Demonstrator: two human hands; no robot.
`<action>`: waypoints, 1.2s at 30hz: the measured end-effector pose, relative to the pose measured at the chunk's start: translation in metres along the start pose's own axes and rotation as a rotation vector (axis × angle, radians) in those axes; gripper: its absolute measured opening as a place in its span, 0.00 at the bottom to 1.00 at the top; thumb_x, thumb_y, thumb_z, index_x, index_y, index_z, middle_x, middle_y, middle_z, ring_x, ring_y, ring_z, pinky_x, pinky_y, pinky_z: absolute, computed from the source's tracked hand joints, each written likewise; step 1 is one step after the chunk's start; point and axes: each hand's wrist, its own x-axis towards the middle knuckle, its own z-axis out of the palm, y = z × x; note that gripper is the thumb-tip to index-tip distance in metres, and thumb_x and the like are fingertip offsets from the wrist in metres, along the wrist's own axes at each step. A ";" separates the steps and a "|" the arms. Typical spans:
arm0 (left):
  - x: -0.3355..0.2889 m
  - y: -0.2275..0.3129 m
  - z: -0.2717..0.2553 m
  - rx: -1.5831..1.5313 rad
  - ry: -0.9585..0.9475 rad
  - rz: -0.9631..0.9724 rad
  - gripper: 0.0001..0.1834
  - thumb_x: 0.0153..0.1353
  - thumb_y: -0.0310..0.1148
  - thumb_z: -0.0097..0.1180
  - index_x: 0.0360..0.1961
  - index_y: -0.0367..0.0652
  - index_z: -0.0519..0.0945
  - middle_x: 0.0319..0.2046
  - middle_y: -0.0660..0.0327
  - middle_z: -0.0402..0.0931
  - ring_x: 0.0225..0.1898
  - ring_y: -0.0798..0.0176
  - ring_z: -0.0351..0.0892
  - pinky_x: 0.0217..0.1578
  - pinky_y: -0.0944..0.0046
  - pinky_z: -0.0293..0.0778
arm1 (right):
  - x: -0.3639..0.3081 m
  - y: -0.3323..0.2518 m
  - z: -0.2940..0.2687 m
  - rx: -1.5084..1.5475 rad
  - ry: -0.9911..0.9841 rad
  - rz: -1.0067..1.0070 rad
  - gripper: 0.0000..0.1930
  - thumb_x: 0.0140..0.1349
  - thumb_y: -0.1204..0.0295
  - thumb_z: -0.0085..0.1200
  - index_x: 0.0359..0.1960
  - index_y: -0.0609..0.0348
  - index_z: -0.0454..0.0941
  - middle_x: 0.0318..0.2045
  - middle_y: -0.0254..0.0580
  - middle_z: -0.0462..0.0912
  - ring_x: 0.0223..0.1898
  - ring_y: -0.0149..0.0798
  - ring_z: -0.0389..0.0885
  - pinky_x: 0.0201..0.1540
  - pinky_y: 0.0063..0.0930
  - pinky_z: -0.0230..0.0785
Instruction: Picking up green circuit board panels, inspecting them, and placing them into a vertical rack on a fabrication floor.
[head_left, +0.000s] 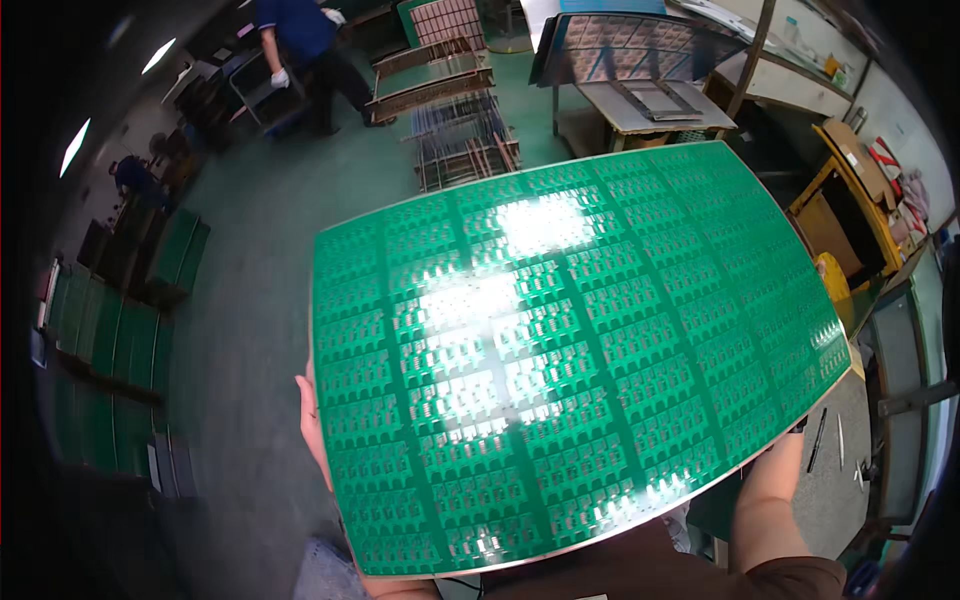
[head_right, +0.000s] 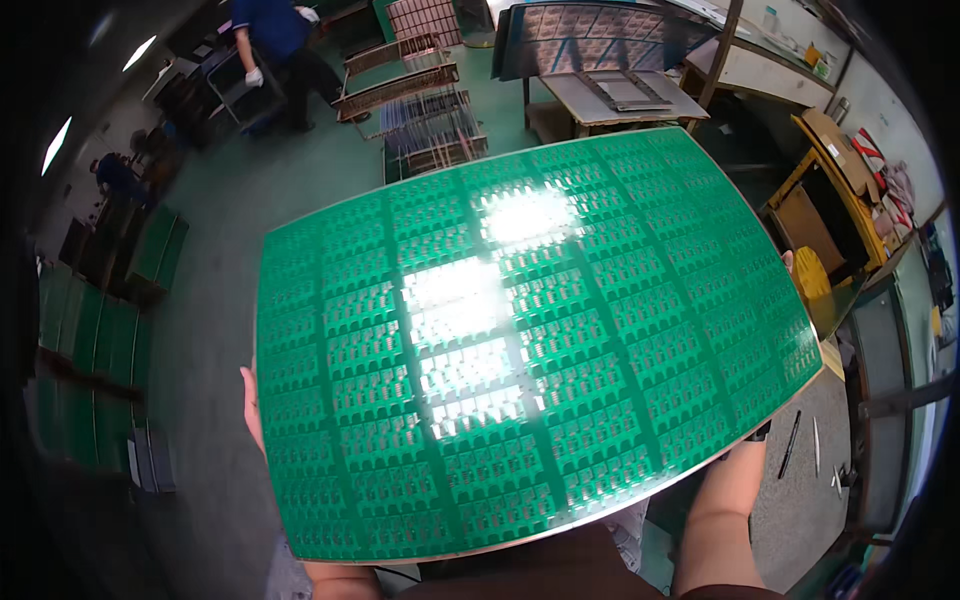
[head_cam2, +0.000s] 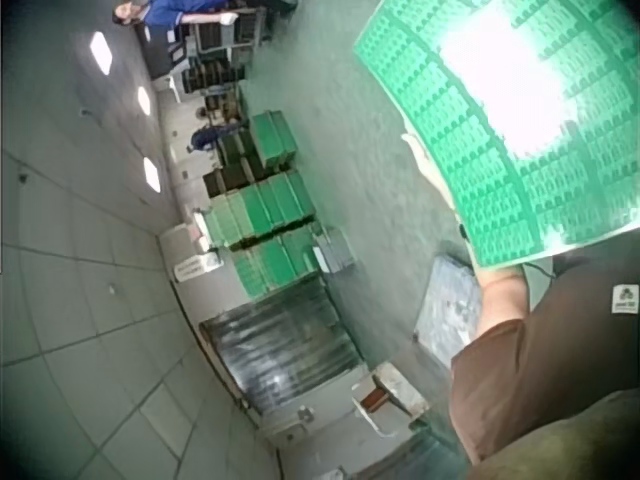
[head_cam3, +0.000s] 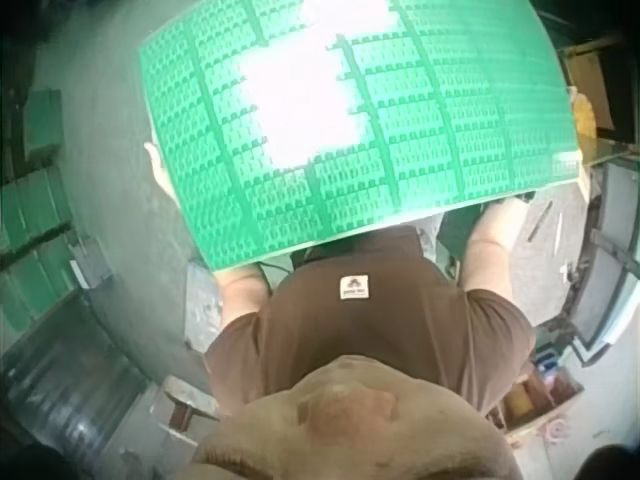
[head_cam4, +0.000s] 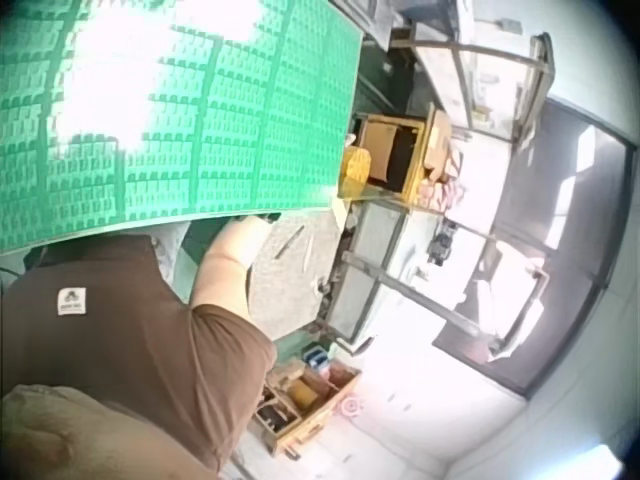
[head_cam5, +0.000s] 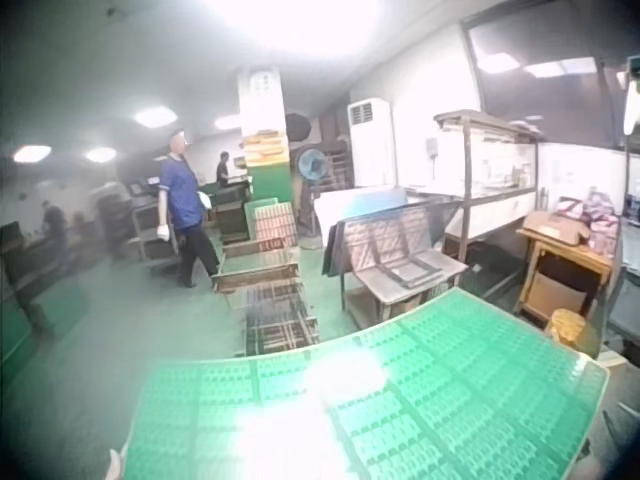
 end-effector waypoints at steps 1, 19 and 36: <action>-0.005 -0.001 0.005 0.002 0.017 0.008 0.22 0.67 0.42 0.34 0.55 0.42 0.67 0.52 0.58 0.69 0.47 0.63 0.72 0.48 0.61 0.70 | -0.012 0.004 -0.007 0.005 0.006 0.022 0.20 0.66 0.57 0.35 0.50 0.59 0.67 0.47 0.39 0.71 0.48 0.37 0.70 0.53 0.36 0.61; -0.001 -0.032 -0.016 0.199 -0.126 0.010 0.28 0.62 0.30 0.49 0.60 0.38 0.55 0.54 0.59 0.65 0.52 0.65 0.68 0.50 0.65 0.67 | -0.004 0.026 -0.067 0.174 0.110 0.234 0.22 0.65 0.61 0.39 0.56 0.63 0.63 0.56 0.49 0.66 0.54 0.48 0.67 0.57 0.45 0.59; -0.013 -0.028 -0.100 0.248 0.254 0.216 0.28 0.59 0.25 0.50 0.61 0.41 0.58 0.51 0.62 0.67 0.51 0.66 0.65 0.54 0.63 0.59 | -0.057 0.020 -0.020 0.117 -0.326 0.199 0.26 0.54 0.75 0.55 0.55 0.62 0.63 0.52 0.43 0.70 0.52 0.44 0.69 0.57 0.42 0.59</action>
